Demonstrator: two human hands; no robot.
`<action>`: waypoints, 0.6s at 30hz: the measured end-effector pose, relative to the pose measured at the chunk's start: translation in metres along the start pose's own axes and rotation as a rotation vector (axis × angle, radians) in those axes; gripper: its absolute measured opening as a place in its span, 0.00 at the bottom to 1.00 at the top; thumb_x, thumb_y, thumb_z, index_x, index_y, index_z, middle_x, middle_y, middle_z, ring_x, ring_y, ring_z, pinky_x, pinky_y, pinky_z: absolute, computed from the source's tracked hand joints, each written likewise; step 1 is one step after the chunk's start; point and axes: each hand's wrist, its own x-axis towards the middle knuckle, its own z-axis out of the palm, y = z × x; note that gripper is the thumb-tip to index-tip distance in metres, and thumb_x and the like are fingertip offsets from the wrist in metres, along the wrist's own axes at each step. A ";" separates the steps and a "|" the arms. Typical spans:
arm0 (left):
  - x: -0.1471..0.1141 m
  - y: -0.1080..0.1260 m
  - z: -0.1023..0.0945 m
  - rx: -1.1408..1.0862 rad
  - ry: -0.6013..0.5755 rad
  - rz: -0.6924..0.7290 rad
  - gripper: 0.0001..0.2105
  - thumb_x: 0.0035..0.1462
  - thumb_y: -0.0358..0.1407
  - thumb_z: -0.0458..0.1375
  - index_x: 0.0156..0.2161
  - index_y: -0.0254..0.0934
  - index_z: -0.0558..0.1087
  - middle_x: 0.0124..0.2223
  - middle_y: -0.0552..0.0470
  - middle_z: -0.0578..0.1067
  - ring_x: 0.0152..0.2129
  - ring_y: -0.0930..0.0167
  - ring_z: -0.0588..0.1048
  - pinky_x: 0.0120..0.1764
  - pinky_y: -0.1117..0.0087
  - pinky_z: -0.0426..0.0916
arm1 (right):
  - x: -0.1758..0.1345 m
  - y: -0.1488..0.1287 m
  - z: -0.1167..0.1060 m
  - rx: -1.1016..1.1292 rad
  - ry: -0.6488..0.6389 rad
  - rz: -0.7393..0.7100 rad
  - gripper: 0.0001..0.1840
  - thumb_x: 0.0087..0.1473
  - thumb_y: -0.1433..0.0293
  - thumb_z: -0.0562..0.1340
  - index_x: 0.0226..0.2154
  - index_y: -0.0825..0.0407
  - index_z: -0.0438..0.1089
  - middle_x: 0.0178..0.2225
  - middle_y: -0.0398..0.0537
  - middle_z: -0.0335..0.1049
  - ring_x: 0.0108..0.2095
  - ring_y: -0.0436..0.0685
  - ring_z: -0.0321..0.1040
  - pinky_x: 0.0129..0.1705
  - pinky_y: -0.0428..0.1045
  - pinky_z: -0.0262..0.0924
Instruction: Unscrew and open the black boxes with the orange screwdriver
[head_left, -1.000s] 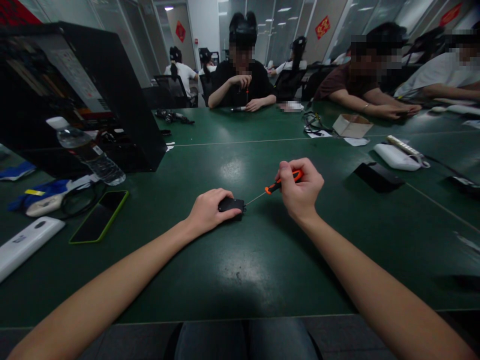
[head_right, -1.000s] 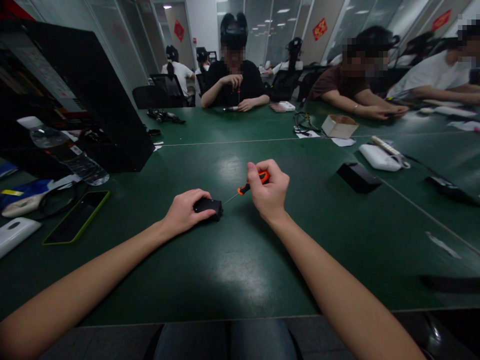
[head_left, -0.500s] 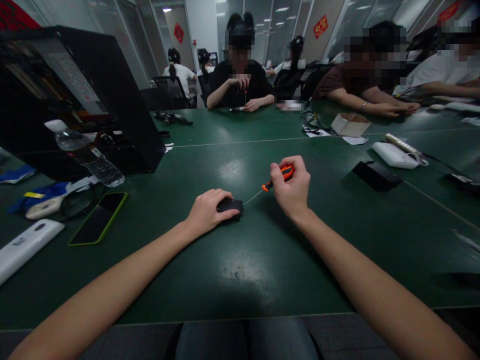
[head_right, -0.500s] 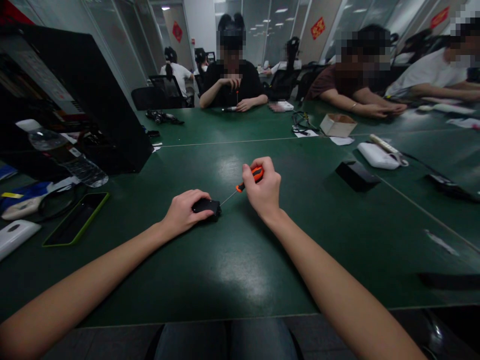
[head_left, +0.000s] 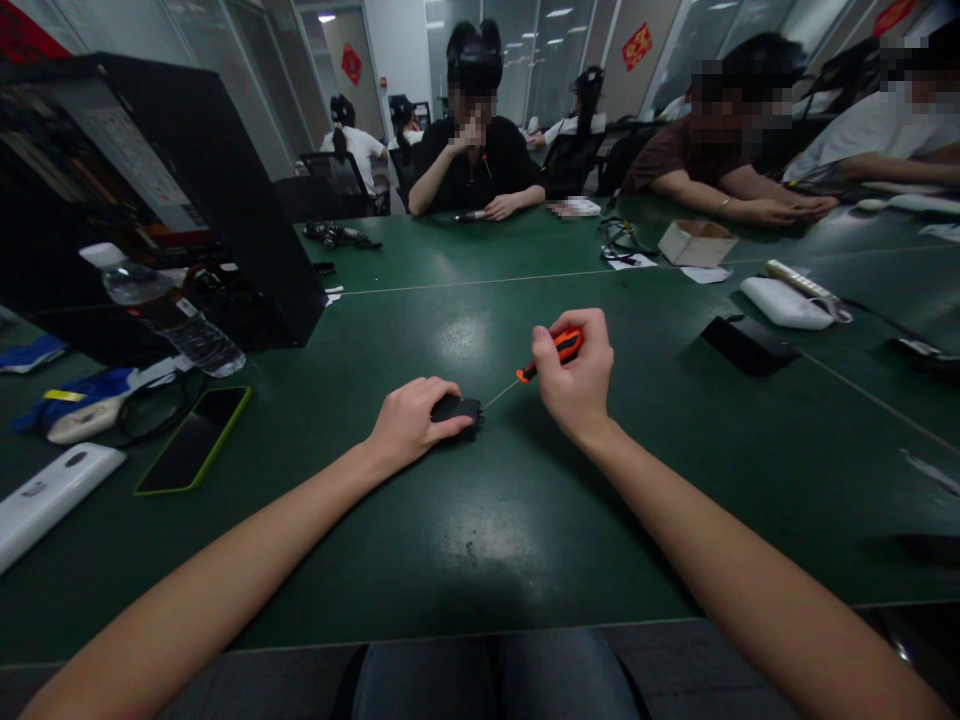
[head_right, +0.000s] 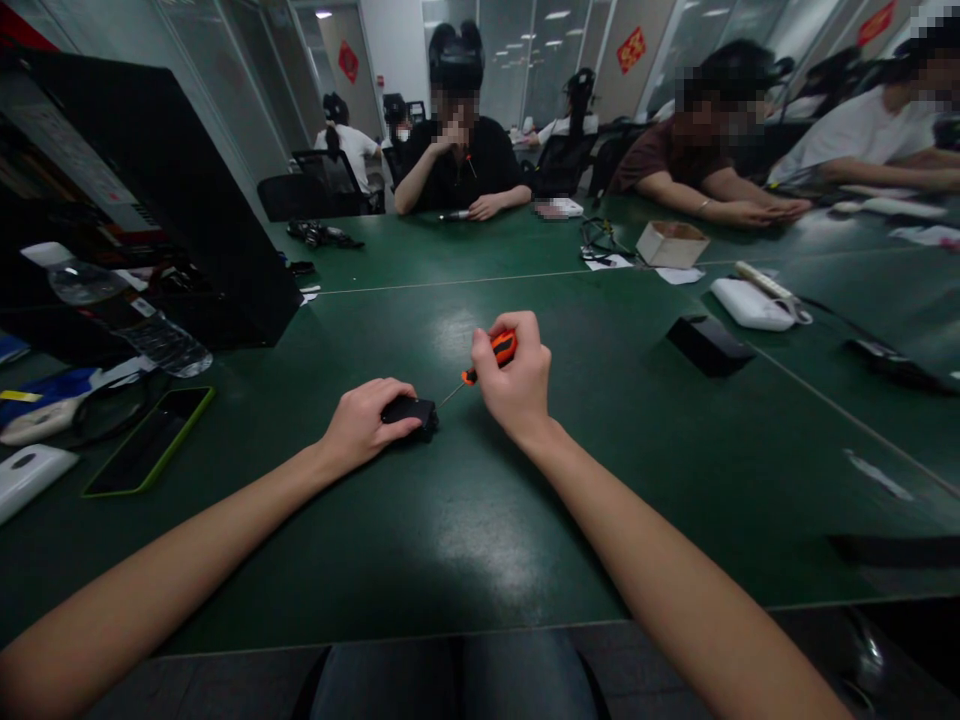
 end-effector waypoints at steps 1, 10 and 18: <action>0.000 0.000 0.000 0.003 -0.001 -0.002 0.17 0.62 0.49 0.60 0.44 0.35 0.73 0.40 0.47 0.78 0.36 0.62 0.75 0.39 0.63 0.68 | -0.001 0.006 0.002 0.016 -0.013 0.099 0.09 0.58 0.65 0.63 0.33 0.49 0.62 0.26 0.37 0.60 0.24 0.47 0.59 0.28 0.46 0.56; 0.000 0.000 -0.001 -0.004 -0.007 -0.001 0.19 0.63 0.51 0.57 0.44 0.35 0.73 0.40 0.47 0.78 0.37 0.61 0.75 0.40 0.62 0.68 | -0.027 0.052 0.032 0.160 -0.141 0.630 0.17 0.52 0.54 0.63 0.30 0.50 0.64 0.23 0.37 0.60 0.24 0.49 0.58 0.26 0.46 0.56; -0.001 -0.001 -0.001 -0.056 0.015 0.002 0.19 0.63 0.51 0.58 0.44 0.35 0.73 0.41 0.46 0.78 0.38 0.62 0.76 0.41 0.62 0.68 | -0.028 0.052 0.035 0.264 -0.191 0.748 0.22 0.51 0.49 0.64 0.30 0.50 0.62 0.20 0.36 0.61 0.16 0.47 0.58 0.17 0.44 0.53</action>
